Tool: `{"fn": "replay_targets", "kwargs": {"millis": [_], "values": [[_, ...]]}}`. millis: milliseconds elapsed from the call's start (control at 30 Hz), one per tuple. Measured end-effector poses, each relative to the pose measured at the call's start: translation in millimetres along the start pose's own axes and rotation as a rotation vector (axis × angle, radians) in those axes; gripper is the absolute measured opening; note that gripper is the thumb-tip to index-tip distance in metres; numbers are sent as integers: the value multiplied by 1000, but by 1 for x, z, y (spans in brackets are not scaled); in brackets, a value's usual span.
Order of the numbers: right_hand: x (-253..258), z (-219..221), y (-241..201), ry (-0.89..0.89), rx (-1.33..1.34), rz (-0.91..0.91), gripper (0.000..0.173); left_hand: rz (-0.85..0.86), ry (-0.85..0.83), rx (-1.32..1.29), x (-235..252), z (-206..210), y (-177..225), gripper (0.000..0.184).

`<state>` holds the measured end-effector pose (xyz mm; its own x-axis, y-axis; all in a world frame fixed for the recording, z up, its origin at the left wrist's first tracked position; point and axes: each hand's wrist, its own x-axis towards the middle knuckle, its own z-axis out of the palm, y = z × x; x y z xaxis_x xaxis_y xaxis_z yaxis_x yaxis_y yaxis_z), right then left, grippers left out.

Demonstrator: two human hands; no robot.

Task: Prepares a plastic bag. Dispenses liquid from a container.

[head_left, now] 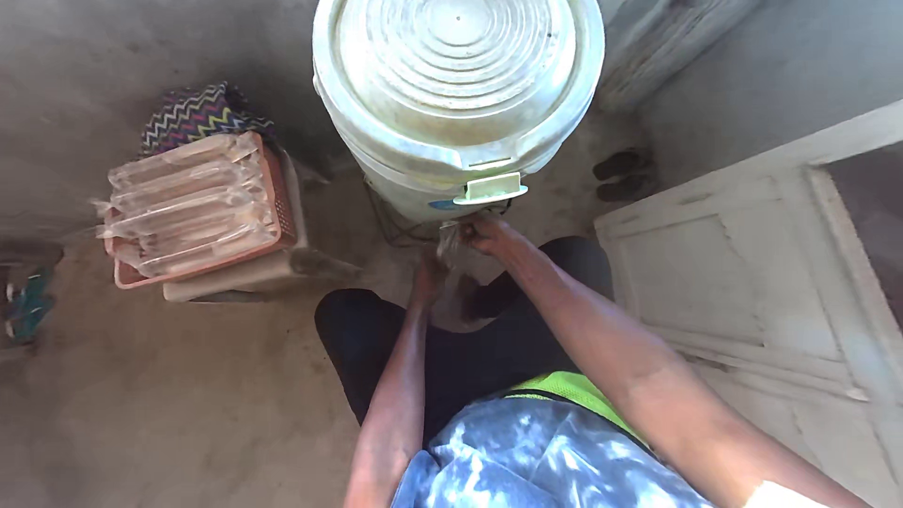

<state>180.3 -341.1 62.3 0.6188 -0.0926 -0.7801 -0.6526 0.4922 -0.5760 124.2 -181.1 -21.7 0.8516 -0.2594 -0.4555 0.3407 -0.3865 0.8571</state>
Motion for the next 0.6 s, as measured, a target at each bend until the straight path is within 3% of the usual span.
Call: {"fn": "replay_targets", "kwargs": {"millis": [167,233,333,400,467,533,600], "values": [[-7,-1,-4,35,18,51,13,-210,-73,95,-10,1,-28,43],[-9,3,-7,68,11,44,15,-376,-86,101,-14,-3,-38,42],[-13,8,-13,97,2,47,16,-608,-219,316,-25,-8,-48,40],[-14,7,-12,109,17,52,16,-617,-406,580,-34,-7,-43,40],[-17,9,-13,109,21,50,15,-577,-490,731,-37,-2,-45,46],[-18,9,-13,114,-6,30,17,-535,-294,767,-36,-5,-26,53],[-16,8,-15,101,-48,23,19,-407,61,672,-31,-12,12,51]]}}
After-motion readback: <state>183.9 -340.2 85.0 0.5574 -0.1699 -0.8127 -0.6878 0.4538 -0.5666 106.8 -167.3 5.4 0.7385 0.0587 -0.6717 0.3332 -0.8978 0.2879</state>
